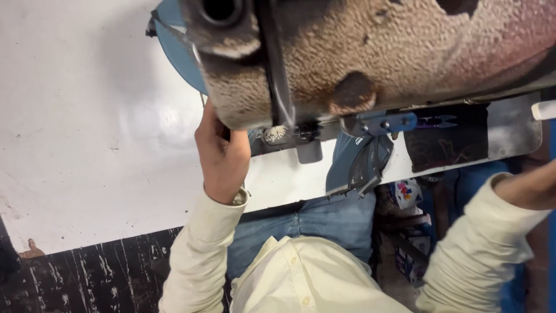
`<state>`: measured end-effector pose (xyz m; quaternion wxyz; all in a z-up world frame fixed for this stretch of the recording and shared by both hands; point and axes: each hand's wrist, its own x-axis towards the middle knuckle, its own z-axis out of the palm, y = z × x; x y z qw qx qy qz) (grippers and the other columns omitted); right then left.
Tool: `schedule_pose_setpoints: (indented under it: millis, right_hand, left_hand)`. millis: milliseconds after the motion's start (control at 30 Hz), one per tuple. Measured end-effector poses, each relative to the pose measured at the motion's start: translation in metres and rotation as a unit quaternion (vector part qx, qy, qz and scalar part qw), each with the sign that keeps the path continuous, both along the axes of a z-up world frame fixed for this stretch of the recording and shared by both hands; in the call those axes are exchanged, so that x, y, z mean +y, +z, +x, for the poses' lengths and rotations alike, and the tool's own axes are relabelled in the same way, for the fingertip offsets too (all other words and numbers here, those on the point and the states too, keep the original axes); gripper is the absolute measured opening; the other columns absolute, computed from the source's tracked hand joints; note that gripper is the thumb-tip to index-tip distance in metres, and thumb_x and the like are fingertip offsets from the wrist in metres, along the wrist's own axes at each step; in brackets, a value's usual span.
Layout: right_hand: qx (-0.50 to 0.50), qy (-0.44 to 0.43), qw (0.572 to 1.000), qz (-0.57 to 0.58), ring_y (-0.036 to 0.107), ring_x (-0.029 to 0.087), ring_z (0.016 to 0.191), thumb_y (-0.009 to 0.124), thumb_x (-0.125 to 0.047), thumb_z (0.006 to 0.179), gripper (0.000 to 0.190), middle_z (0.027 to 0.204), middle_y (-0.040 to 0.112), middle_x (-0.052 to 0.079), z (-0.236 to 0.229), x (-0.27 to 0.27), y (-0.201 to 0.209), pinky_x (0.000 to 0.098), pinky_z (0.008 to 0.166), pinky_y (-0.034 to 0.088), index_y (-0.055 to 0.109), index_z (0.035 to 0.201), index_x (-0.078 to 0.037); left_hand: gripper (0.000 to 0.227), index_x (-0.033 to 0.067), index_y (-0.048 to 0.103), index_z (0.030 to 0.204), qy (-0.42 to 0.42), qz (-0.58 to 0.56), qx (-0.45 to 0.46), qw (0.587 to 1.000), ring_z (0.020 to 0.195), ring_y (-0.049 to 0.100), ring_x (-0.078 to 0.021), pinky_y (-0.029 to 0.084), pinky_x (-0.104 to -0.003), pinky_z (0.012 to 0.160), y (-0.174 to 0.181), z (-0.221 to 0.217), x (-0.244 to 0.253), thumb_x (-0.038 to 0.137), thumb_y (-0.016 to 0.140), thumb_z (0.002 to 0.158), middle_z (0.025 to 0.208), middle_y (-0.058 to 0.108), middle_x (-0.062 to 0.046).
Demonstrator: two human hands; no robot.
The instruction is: Stitching together various components of a shoe upper using an industrial sewing machine.
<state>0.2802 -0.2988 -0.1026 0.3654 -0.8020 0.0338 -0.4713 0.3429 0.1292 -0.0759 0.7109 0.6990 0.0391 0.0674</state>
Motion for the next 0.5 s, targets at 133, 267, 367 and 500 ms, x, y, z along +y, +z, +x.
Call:
schedule_pose_setpoints:
  millis: [133,267,367,500]
  right_hand:
    - [0.065,-0.067,0.995,0.044,0.068,0.026,0.101,0.052,-0.013,0.117,0.031,0.115,0.074,0.026,0.000,-0.024,-0.037,0.0363,0.089,0.055,0.066,0.121,0.014]
    - [0.000,-0.014,0.998,-0.067,0.065,0.033,0.114,0.048,-0.012,0.120,0.032,0.127,0.065,0.032,0.015,0.028,-0.013,0.0426,0.101,0.051,0.056,0.127,0.018]
    - [0.018,-0.033,0.998,0.058,0.065,0.027,0.115,0.052,-0.017,0.123,0.031,0.128,0.070,0.027,0.004,0.006,-0.040,0.0390,0.103,0.054,0.058,0.126,0.014]
    - [0.006,-0.012,0.999,-0.045,0.060,0.035,0.124,0.043,-0.014,0.123,0.034,0.135,0.059,0.032,0.000,0.012,-0.035,0.0454,0.109,0.048,0.051,0.133,0.018]
  left_hand:
    - [0.032,-0.0001,0.055,0.137,0.015,0.001,-0.009,1.000,0.086,0.048,-0.0054,0.040,-0.021,0.075,0.011,-0.001,0.012,-0.002,0.055,0.106,0.103,0.059,-0.001]
    - [0.018,-0.0010,0.057,0.133,-0.029,-0.023,-0.082,0.996,0.101,0.057,-0.0050,0.045,-0.019,0.091,0.018,-0.009,0.026,-0.002,0.052,0.115,0.114,0.064,-0.002]
    - [0.026,-0.0007,0.058,0.133,-0.035,0.015,-0.008,0.999,0.101,0.059,-0.0060,0.048,-0.021,0.089,0.023,-0.011,0.029,-0.001,0.055,0.107,0.112,0.067,-0.002]
    - [0.031,-0.0012,0.056,0.136,-0.069,0.008,0.003,0.998,0.098,0.057,-0.0063,0.046,-0.021,0.086,0.016,-0.007,0.041,-0.002,0.056,0.104,0.110,0.065,-0.003]
